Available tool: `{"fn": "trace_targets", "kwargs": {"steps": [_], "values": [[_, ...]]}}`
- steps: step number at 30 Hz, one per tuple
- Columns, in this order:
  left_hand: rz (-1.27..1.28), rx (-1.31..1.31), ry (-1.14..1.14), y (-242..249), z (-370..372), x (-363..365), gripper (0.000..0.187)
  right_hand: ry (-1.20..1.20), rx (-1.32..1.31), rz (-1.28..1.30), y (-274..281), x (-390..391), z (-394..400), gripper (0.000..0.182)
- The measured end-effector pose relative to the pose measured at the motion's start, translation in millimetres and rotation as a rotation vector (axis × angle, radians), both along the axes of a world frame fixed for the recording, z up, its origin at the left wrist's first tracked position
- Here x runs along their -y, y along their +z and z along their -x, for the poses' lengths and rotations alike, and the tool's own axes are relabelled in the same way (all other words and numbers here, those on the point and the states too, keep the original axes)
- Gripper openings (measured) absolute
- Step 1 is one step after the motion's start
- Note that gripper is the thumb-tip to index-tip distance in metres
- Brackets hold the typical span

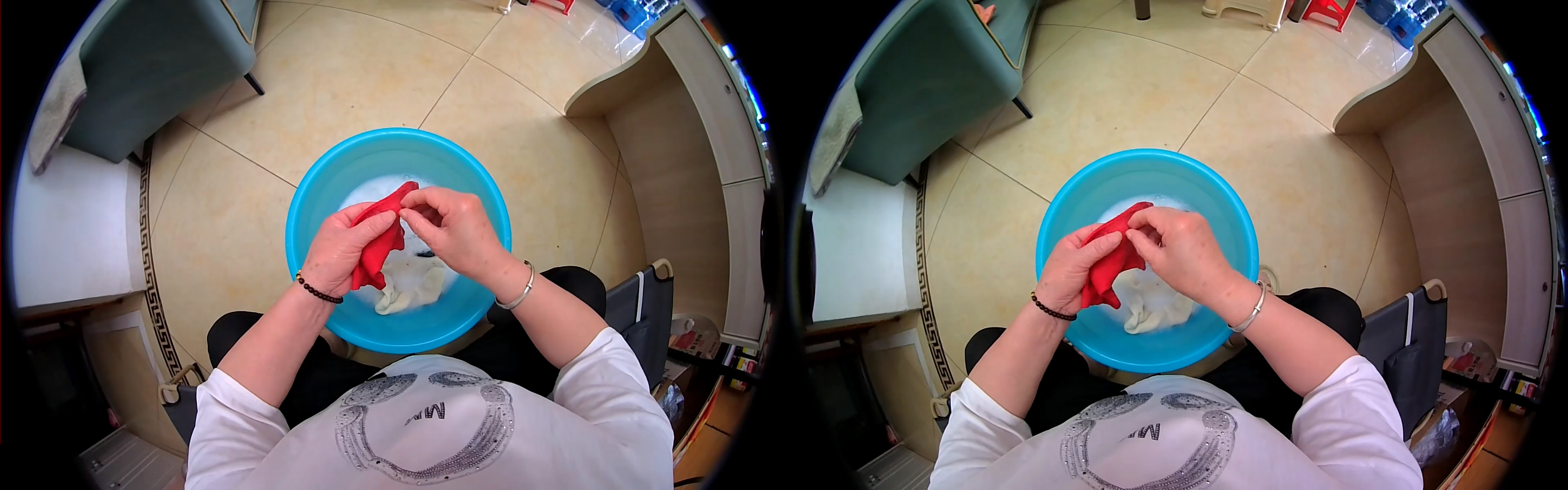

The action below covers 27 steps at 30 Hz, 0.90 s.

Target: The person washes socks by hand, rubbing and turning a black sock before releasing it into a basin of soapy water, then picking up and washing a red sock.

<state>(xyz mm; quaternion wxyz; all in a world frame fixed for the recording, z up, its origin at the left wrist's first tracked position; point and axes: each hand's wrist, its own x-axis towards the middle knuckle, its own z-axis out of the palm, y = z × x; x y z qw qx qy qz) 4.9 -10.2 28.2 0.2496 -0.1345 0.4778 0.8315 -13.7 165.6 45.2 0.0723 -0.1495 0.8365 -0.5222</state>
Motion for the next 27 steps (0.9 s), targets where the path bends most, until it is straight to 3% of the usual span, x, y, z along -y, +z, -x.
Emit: {"fn": "trace_targets", "kwargs": {"steps": [5, 7, 10, 16, 23, 27], "values": [[0.167, -0.08, 0.021, 4.8, -3.8, -3.5, 0.027, -0.015, -0.209, -0.068, -8.7, -0.9, -1.6, 0.011], [0.4, -0.117, -0.03, 10.5, -5.2, -3.4, 0.024, -0.007, -0.247, -0.107, -8.1, -0.9, -2.6, 0.01], [0.544, -0.206, -0.032, 12.1, -7.9, -7.4, 0.021, 0.003, -0.31, -0.164, -9.4, -1.1, -3.6, 0.008], [0.635, -0.392, 0.016, 0.4, -12.6, -11.5, 0.02, -0.008, -0.338, -0.219, -7.5, -0.3, -3.9, 0.007], [0.521, -0.272, -0.05, 10.4, -7.2, -11.7, 0.021, -0.143, -0.216, -0.237, -14.8, -6.5, 12.0, 0.006], [0.067, -0.074, 0.019, 0.1, -2.2, -5.2, 0.029, -0.197, -0.152, -0.181, -12.1, -12.9, 18.8, 0.005]]}}
